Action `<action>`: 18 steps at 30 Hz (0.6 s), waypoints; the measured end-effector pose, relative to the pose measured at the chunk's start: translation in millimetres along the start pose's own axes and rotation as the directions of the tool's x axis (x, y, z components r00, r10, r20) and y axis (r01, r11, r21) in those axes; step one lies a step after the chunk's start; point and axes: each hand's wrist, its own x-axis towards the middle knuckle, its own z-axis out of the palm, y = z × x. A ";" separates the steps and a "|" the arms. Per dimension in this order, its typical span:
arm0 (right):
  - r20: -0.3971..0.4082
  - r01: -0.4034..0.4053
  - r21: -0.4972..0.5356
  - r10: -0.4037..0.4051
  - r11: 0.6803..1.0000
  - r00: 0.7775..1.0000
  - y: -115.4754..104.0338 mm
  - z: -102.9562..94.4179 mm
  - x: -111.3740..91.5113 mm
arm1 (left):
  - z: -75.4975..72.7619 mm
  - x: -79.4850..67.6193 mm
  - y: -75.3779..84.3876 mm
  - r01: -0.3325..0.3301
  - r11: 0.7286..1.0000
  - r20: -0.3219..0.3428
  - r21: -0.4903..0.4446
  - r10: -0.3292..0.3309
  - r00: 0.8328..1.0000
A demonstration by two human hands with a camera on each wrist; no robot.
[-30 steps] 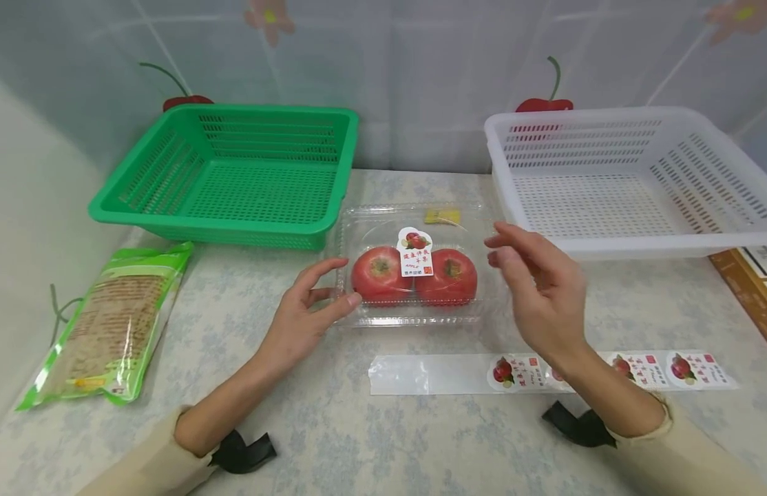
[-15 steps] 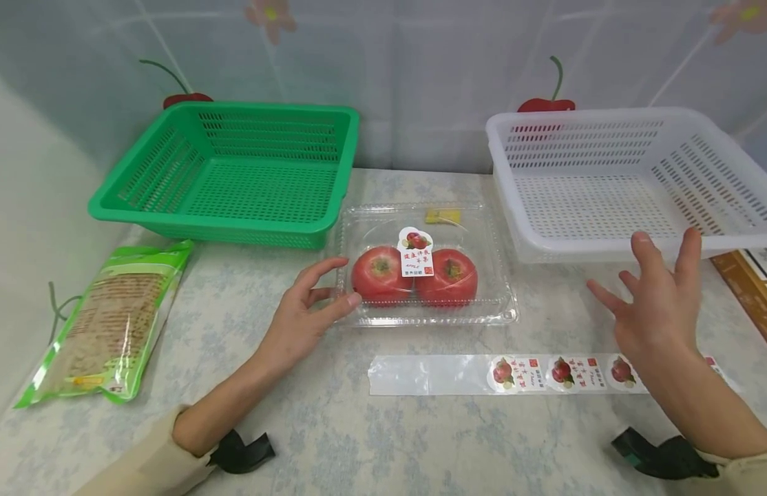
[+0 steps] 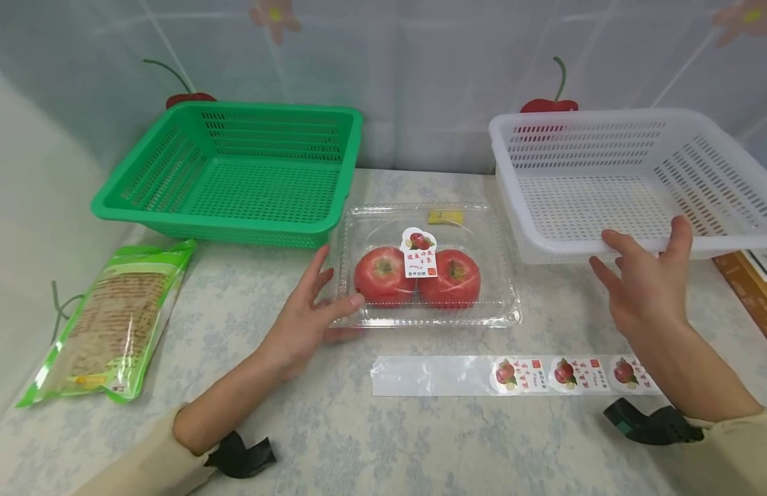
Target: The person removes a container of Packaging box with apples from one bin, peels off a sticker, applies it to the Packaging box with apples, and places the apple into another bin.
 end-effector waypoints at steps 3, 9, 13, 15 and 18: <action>-0.006 0.017 0.029 -0.017 0.999 1.000 1.4 1.5 0.5 | -0.2 2.7 1.1 0.084 0.988 0.014 -0.130 -0.083 0.996; -0.010 0.041 0.028 -0.041 0.999 0.999 1.7 1.9 -0.3 | 4.5 3.3 5.9 0.137 0.953 0.012 -0.271 -0.139 0.990; -0.018 0.052 0.016 -0.052 0.999 0.998 2.4 1.9 -1.3 | 8.3 1.4 8.2 0.146 0.939 -0.021 -0.312 -0.160 0.987; -0.021 0.056 0.013 -0.056 0.998 0.998 2.8 1.8 -1.7 | 9.4 0.7 9.0 0.144 0.938 -0.026 -0.314 -0.160 0.987; -0.028 0.061 0.008 -0.061 0.998 0.998 3.3 1.9 -2.2 | 9.6 -0.4 10.5 0.135 0.941 -0.029 -0.310 -0.151 0.988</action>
